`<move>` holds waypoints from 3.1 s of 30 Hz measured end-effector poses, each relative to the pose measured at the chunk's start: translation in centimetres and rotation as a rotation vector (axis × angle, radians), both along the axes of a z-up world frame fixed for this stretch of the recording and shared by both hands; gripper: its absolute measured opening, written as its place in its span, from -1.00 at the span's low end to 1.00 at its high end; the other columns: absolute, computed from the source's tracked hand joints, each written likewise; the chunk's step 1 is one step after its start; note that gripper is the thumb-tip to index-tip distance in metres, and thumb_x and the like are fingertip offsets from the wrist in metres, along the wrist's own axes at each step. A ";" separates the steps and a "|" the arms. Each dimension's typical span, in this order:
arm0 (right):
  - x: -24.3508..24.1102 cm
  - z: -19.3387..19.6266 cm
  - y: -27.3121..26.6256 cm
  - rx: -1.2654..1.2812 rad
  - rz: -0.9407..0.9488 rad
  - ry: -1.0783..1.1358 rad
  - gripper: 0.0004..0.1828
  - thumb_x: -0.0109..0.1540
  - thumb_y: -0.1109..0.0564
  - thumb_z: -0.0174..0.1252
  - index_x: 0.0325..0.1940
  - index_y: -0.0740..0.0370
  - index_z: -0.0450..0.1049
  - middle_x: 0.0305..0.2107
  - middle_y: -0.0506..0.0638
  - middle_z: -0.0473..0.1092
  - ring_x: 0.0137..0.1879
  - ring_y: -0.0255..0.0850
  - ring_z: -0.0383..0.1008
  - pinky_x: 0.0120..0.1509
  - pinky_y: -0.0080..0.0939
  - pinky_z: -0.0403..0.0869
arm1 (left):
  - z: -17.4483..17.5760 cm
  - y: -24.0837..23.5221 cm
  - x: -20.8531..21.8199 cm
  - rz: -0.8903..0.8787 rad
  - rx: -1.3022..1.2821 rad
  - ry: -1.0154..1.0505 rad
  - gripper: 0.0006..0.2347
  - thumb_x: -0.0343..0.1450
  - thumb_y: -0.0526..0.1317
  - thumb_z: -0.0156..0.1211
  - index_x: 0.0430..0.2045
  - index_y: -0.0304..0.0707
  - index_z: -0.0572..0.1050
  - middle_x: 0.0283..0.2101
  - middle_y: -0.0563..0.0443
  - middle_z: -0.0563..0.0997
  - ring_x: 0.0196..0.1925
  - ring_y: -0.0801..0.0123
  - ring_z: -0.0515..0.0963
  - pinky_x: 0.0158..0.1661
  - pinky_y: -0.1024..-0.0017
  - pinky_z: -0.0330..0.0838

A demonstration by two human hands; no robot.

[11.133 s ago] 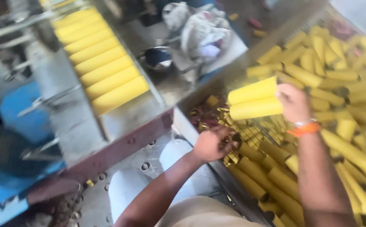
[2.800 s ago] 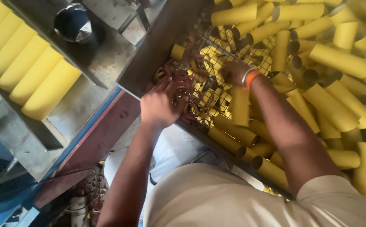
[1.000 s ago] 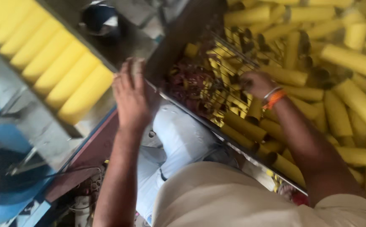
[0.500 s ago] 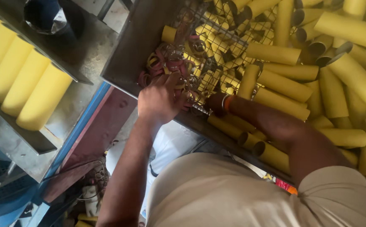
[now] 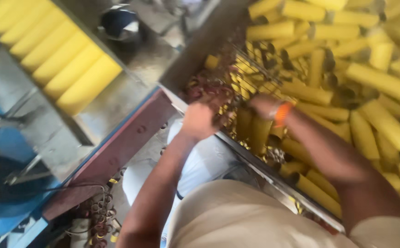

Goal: The person repeatedly picks up yellow cylindrical objects from a wire mesh bin and places them onto a conveyor belt. The person handles the cylinders one at a time, moving them from the bin to the belt in a continuous loop.

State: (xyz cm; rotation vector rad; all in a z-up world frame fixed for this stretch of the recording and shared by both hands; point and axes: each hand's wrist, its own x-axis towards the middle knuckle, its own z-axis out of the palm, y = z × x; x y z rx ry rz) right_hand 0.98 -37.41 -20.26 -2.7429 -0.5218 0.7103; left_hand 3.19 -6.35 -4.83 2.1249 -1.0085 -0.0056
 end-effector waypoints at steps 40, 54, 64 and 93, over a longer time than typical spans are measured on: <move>16.8 15.1 24.5 0.605 -0.087 -0.707 -0.81 0.23 0.22 0.30 -0.06 0.23 0.57 -0.19 0.01 0.54 -0.05 -0.11 0.51 0.04 -0.16 0.47 | 0.9 21.6 7.8 0.752 0.603 -0.031 -0.33 0.18 0.22 0.41 0.09 -0.17 0.44 0.27 -0.31 0.36 0.38 -0.11 0.25 0.36 -0.11 -0.02; -7.5 -7.2 -4.1 -0.138 -0.324 0.083 -0.53 0.20 -0.11 0.34 0.15 0.01 0.52 0.02 0.06 0.50 0.14 0.08 0.51 0.21 0.04 0.47 | 4.7 6.5 4.1 0.235 0.147 -0.158 -0.51 0.29 -0.02 0.38 0.04 -0.27 0.46 0.29 -0.31 0.38 0.30 -0.19 0.35 0.27 0.00 0.26; -8.3 -2.1 0.0 -0.439 -0.317 0.253 -0.47 0.16 -0.03 0.35 0.20 0.03 0.44 0.30 0.14 0.17 0.34 0.20 0.23 0.19 0.32 0.40 | 3.6 -2.3 2.4 0.069 0.337 0.062 -0.60 0.31 -0.03 0.35 -0.02 -0.13 0.51 0.01 -0.21 0.60 -0.19 -0.10 0.66 -0.20 0.03 0.56; -6.1 -4.9 -14.7 0.296 -1.661 -0.278 -0.42 0.22 0.26 0.18 0.35 0.29 0.33 0.07 0.27 0.41 0.04 0.09 0.50 0.11 -0.02 0.52 | 1.9 -1.8 2.2 0.130 0.161 -0.056 -0.75 0.32 -0.09 0.28 -0.16 -0.05 0.57 -0.21 -0.11 0.67 -0.25 0.02 0.69 -0.28 0.07 0.56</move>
